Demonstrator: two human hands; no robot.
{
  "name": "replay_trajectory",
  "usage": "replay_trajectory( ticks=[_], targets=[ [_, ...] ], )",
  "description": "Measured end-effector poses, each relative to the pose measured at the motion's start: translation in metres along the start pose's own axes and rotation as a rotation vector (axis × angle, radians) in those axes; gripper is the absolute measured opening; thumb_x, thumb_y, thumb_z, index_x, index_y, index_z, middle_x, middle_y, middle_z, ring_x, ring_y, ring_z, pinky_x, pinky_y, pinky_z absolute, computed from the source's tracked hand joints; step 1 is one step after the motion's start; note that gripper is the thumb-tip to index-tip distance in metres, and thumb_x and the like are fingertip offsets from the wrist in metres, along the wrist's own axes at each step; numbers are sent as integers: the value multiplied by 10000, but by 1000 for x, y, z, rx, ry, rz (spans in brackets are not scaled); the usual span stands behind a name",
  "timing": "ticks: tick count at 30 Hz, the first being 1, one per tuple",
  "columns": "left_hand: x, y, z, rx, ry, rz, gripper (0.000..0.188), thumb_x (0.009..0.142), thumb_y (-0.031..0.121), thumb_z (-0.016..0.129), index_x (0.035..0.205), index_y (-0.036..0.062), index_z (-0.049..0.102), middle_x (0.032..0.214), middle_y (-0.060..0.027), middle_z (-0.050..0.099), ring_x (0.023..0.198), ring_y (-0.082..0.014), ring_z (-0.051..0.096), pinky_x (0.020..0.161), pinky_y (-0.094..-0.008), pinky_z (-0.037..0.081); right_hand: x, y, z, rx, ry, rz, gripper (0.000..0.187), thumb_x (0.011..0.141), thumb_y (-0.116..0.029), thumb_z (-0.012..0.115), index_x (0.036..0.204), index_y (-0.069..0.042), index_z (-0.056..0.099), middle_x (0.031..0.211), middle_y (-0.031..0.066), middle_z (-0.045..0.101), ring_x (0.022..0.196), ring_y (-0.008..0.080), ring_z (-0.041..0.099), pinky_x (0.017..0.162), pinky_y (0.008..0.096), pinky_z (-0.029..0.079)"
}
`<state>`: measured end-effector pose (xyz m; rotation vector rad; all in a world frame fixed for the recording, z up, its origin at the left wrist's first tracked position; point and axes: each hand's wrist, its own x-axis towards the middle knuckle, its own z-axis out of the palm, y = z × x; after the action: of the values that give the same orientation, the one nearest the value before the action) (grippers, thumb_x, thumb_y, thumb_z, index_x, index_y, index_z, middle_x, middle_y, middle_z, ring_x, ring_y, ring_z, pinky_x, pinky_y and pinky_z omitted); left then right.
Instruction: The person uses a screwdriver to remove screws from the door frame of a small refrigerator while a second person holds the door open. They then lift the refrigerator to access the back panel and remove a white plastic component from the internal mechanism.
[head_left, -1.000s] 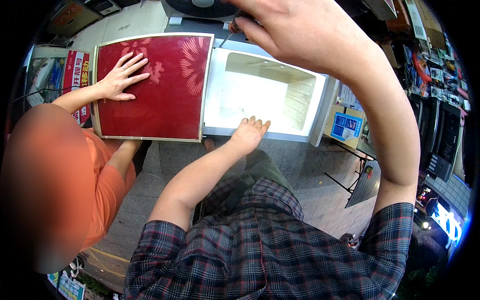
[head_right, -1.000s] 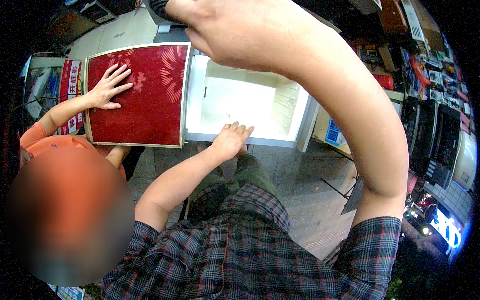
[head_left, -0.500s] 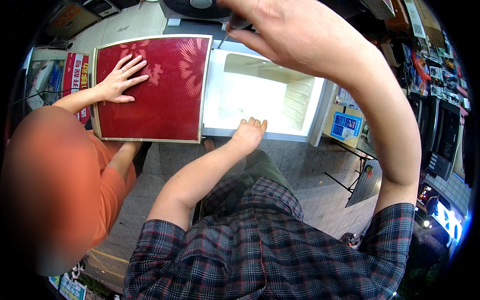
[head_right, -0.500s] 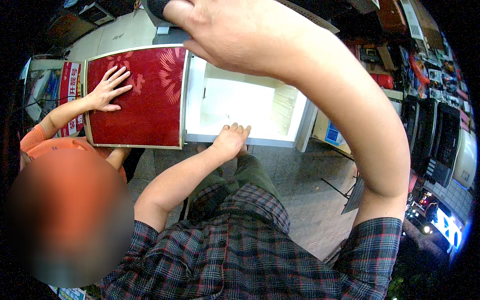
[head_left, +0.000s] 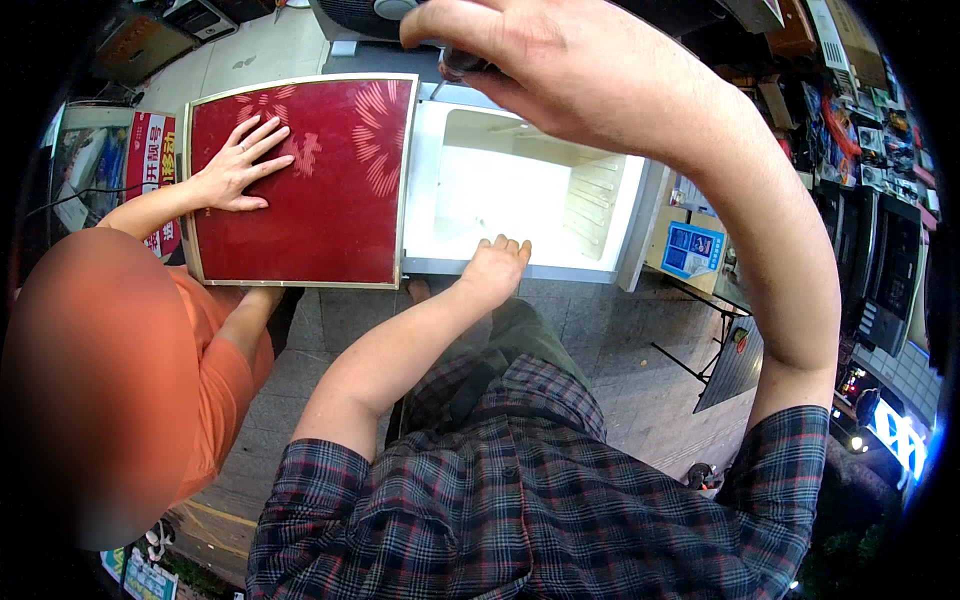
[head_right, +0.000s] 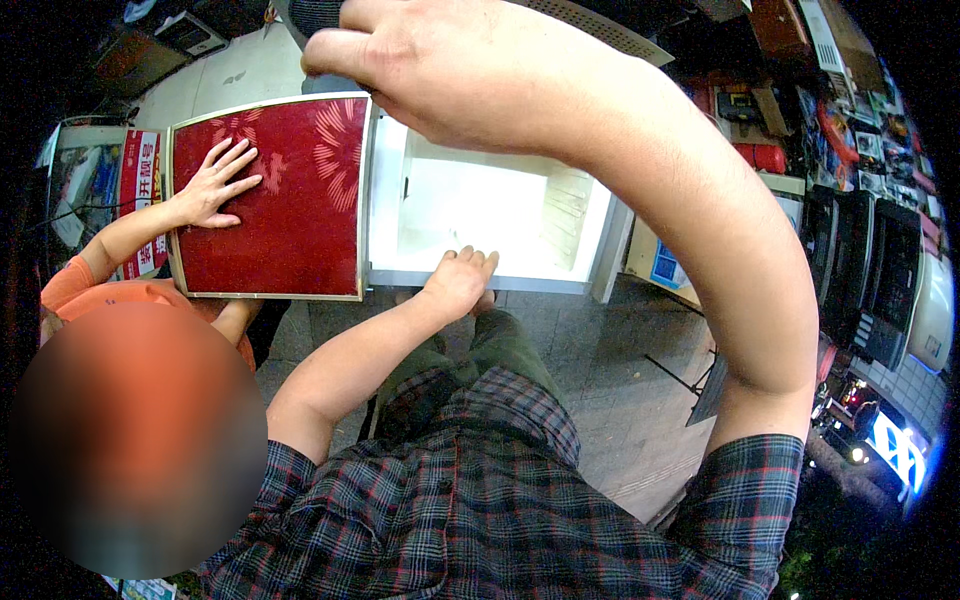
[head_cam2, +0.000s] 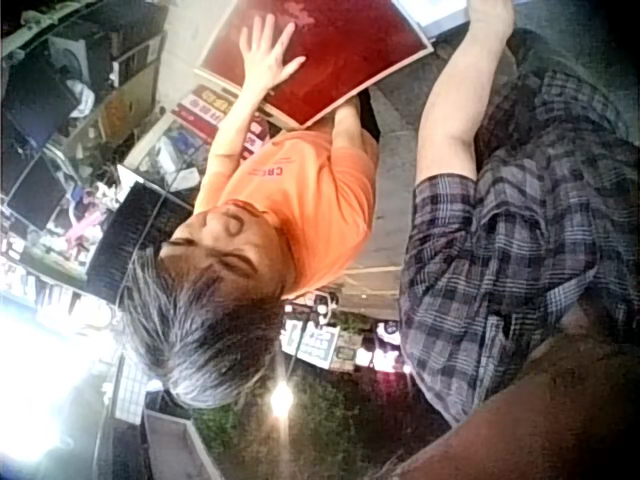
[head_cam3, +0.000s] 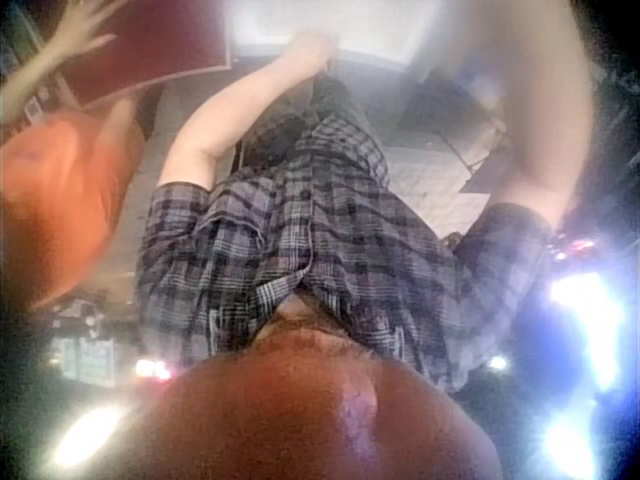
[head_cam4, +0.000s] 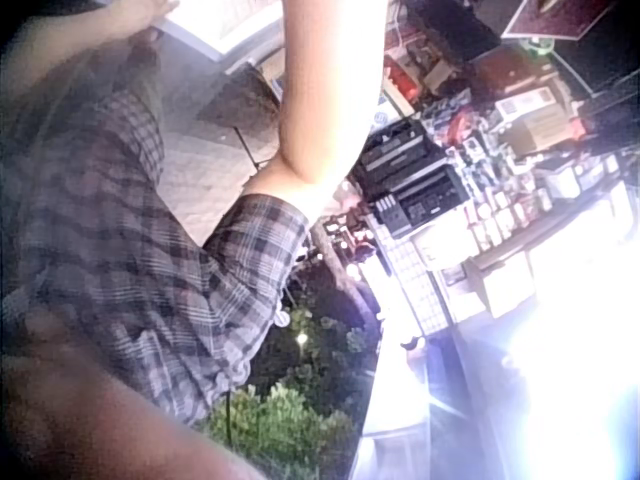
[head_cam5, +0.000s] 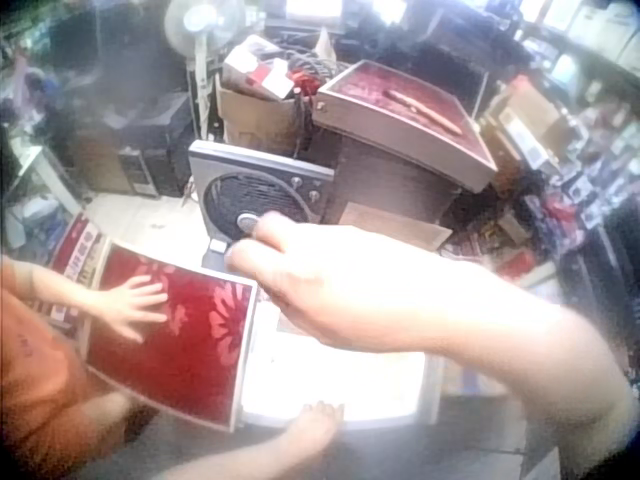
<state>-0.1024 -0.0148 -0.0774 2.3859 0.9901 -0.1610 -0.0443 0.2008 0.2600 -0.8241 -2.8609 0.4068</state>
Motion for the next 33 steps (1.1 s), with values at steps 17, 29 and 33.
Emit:
replay_trajectory(
  ticks=[17,29,33],
  targets=[
    [-1,-1,-3,-12,-34,-1,793,907,407,778,1530,-3,506,1261,-157,680,1226,-299,622,1018,-445,527,1,-6,11,-46,125,110,214,1000,-111,627,1163,16,571,997,237,655,862,383,713,766,461,593],
    [-1,-2,-2,-12,-32,-4,706,936,336,734,1516,1,513,1269,-172,674,1249,-312,620,1053,-452,522,-1,-1,-2,-173,-6,58,182,986,-105,633,1124,6,599,930,191,658,741,357,719,647,436,605],
    [-1,-2,-5,-25,-30,6,693,941,325,725,1514,-2,515,1267,-174,675,1239,-314,626,1045,-446,523,-3,-8,7,-179,62,187,143,993,-80,606,1105,8,594,919,191,650,746,360,719,661,437,604]
  ],
)
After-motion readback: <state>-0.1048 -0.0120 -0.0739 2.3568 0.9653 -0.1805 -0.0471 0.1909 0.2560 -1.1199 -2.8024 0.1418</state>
